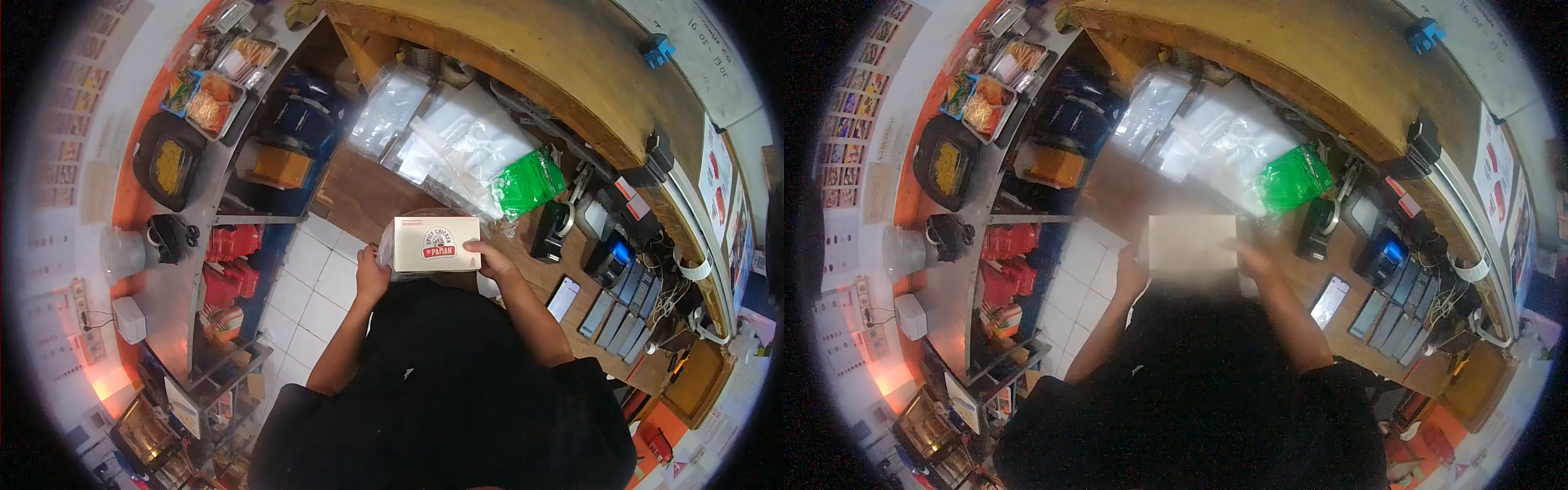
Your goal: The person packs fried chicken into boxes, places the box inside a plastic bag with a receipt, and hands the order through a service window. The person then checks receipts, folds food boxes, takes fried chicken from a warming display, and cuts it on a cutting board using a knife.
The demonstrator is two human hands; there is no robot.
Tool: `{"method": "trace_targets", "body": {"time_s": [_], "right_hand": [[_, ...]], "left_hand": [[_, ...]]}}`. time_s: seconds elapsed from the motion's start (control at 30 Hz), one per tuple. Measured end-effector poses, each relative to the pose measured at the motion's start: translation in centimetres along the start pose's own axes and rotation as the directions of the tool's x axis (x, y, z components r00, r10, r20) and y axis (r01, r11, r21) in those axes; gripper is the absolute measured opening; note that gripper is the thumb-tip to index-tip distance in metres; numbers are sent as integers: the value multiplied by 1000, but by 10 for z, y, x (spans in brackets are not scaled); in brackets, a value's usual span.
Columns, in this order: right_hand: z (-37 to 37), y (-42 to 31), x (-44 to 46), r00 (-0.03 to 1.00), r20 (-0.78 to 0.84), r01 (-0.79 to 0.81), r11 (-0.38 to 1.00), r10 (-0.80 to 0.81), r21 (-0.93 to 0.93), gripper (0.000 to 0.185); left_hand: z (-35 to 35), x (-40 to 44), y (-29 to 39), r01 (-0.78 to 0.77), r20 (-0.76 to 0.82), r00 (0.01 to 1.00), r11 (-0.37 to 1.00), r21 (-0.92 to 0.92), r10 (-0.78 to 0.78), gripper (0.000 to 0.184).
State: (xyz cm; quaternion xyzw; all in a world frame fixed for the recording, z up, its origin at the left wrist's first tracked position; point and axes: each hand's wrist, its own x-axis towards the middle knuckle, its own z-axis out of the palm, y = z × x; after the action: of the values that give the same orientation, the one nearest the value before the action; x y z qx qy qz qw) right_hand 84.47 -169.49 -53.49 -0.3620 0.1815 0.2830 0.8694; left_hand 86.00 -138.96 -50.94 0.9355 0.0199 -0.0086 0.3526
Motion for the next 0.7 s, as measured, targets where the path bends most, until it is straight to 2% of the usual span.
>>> {"method": "trace_targets", "body": {"time_s": [0.07,0.13,0.2,0.23,0.27,0.3,0.37,0.47,0.53,0.57,0.6,0.63,0.7], "right_hand": [[-6,3,5,999,-31,20,1000,-20,4,35],[-26,10,12,999,21,-32,989,35,-143,37],[-21,4,11,998,44,-41,972,52,-232,38],[-11,-3,8,998,49,-37,967,51,-252,38],[-1,-11,6,997,53,-33,962,50,-272,38],[9,-20,4,993,13,-104,947,114,-305,69],[14,-29,1,985,-32,-173,927,172,-333,111],[26,-38,-8,978,-34,-204,908,206,-367,113],[73,-67,-25,980,-157,-183,854,121,-486,111],[54,-51,-18,980,-161,-182,858,117,-480,111],[23,-25,-4,989,-147,-85,843,6,-532,111],[5,-10,3,987,-125,11,812,-103,-583,112],[56,-33,-15,983,-95,63,774,-157,-630,112]], "left_hand": [[-19,3,23,48,18,999,999,18,-48,22],[-32,10,39,96,39,994,995,36,-97,20],[-34,28,46,110,-47,992,990,-87,-114,13],[-32,34,43,108,-50,992,990,-89,-113,13],[-30,39,40,8,-86,996,999,-50,-12,14],[-31,44,44,-94,-118,989,996,-8,92,17],[-32,44,53,-110,-102,989,993,-51,105,18],[-43,33,74,-131,-90,988,989,-71,124,16],[-45,26,84,-147,-94,985,988,-51,142,13],[-44,23,89,-153,-158,978,983,-102,136,10],[-44,20,92,-161,-222,967,975,-152,125,7],[-43,18,92,-164,-218,967,975,-152,129,7],[-41,14,88,-249,-233,947,963,-104,220,10]]}}
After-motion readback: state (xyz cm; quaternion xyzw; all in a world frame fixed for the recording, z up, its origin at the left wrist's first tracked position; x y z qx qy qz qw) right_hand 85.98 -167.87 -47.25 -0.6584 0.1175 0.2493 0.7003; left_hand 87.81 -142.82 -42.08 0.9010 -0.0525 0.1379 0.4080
